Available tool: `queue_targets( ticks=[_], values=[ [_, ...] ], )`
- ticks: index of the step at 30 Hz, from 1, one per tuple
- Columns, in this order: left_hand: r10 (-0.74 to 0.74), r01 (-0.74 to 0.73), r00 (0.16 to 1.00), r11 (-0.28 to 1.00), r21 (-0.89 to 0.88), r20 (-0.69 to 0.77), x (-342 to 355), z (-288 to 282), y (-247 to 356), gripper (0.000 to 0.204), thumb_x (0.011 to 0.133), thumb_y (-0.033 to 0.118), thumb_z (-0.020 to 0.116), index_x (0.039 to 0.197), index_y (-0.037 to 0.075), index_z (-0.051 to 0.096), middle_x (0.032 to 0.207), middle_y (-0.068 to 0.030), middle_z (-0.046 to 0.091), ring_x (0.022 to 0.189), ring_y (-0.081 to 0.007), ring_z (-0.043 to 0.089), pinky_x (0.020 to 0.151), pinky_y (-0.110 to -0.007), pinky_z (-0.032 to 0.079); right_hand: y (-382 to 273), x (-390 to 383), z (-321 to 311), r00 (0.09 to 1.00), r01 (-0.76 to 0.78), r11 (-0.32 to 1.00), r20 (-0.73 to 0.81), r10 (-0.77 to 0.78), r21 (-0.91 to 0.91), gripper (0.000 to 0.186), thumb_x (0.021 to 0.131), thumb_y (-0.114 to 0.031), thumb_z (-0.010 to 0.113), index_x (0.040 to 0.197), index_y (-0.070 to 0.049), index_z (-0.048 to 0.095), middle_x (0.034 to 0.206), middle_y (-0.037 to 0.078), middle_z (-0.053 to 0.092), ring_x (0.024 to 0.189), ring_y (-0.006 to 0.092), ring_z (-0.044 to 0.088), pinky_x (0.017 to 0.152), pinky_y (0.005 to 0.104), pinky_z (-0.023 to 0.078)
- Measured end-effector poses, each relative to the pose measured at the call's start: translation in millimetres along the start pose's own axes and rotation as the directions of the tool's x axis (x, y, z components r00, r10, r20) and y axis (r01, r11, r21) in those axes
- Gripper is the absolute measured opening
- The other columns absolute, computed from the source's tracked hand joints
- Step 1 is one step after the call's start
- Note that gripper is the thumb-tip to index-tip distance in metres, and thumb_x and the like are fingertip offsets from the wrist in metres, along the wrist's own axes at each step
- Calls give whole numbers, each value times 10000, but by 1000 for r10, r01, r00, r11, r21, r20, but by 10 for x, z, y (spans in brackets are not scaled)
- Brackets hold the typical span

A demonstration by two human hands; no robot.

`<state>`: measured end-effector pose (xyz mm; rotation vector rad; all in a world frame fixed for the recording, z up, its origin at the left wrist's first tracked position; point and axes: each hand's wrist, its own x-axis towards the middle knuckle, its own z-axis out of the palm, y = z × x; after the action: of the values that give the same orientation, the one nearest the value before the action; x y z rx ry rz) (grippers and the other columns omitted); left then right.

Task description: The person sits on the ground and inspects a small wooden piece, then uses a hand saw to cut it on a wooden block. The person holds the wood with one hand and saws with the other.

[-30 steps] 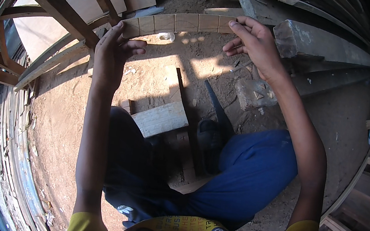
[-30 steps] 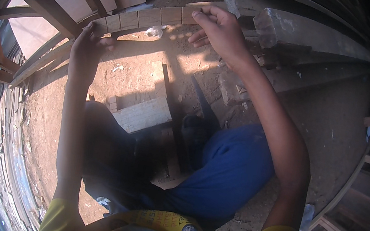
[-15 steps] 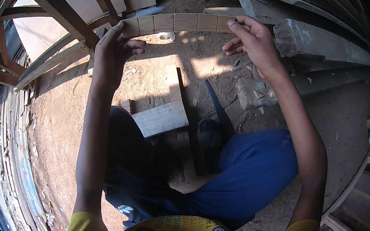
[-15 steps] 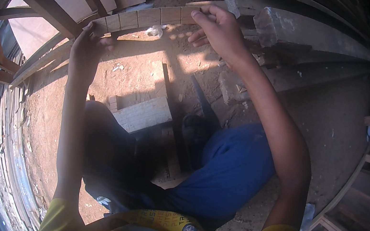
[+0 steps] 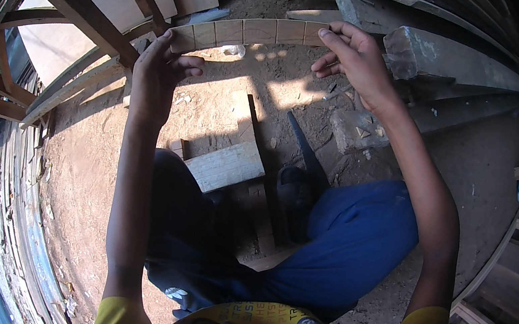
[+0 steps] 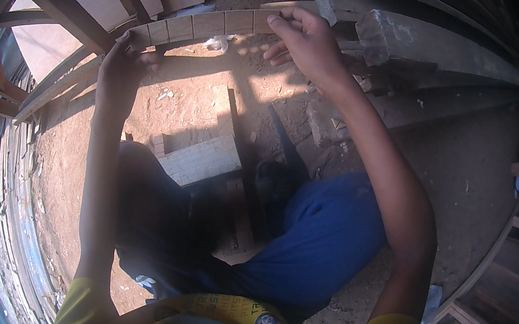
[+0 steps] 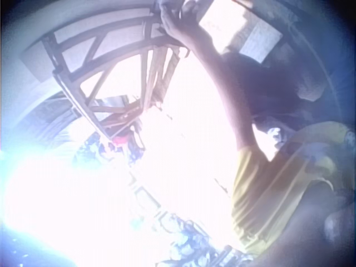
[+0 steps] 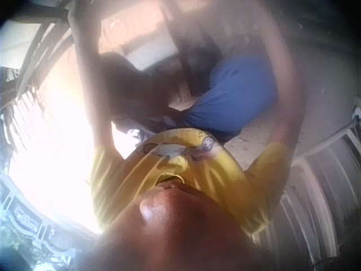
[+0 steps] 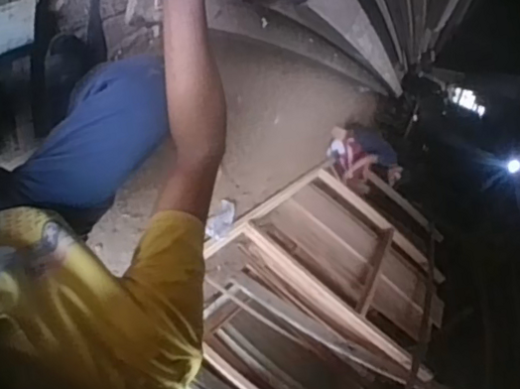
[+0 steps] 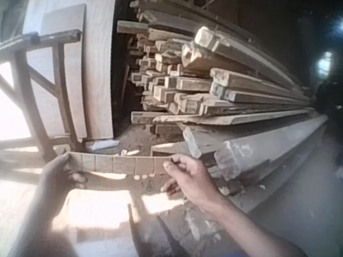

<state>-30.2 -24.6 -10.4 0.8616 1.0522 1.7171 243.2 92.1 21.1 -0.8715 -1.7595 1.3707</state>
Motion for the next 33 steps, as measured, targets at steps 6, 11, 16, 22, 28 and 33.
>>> queue_targets(
  ticks=[6, 11, 16, 22, 28, 33],
  values=[
    [61, -60, 998, 998, 24, -28, -3, 27, -15, 257, 937, 257, 498, 983, 7, 536, 856, -98, 610, 770, -220, 655, 708, -328, 507, -11, -5, 12, 1000, 9, 1000, -2, -9, -7, 291, 939, -239, 548, 1062, 25, 560, 976, 111, 645, 665, 145, 659, 577, 263, 544],
    [63, -62, 998, 998, 20, -25, 10, 7, -32, 261, 938, 253, 496, 997, 1, 528, 863, -102, 604, 769, -225, 655, 705, -333, 507, -10, -5, 5, 1000, 8, 1000, 7, -8, -16, 309, 942, -234, 541, 1093, 36, 552, 995, 122, 637, 665, 150, 661, 577, 265, 546],
    [46, -45, 997, 999, 15, -60, 19, -13, -44, 261, 934, 242, 506, 1021, -4, 513, 854, -104, 586, 764, -232, 655, 702, -336, 509, -38, -17, 0, 999, -12, 1000, 41, 12, 7, 344, 948, -185, 509, 1175, 73, 500, 1011, 142, 606, 682, 166, 659, 587, 278, 550],
    [49, -44, 995, 998, 48, -91, 17, -35, -51, 259, 933, 225, 506, 1041, -11, 501, 853, -112, 575, 755, -242, 659, 698, -346, 517, -39, -23, -15, 993, 11, 1000, 120, -11, 6, 434, 939, -141, 506, 1266, 123, 396, 1004, 157, 574, 709, 181, 655, 600, 294, 554],
    [40, -34, 997, 996, 77, -73, 33, -91, -74, 352, 931, 219, 502, 1163, -40, 445, 906, -131, 554, 760, -247, 658, 710, -346, 518, -6, -16, -7, 993, 28, 1000, 119, -26, -13, 338, 927, -114, 489, 1216, 62, 475, 1028, 140, 624, 700, 171, 661, 605, 287, 556],
    [48, -38, 994, 994, 106, -95, 42, -132, -119, 482, 933, 218, 488, 1302, -71, 370, 951, -144, 533, 777, -251, 653, 714, -346, 519, 12, -8, -8, 988, 64, 998, 139, -59, -29, 340, 912, -97, 520, 1223, 36, 480, 1014, 126, 626, 693, 161, 657, 598, 285, 555]
  ],
)
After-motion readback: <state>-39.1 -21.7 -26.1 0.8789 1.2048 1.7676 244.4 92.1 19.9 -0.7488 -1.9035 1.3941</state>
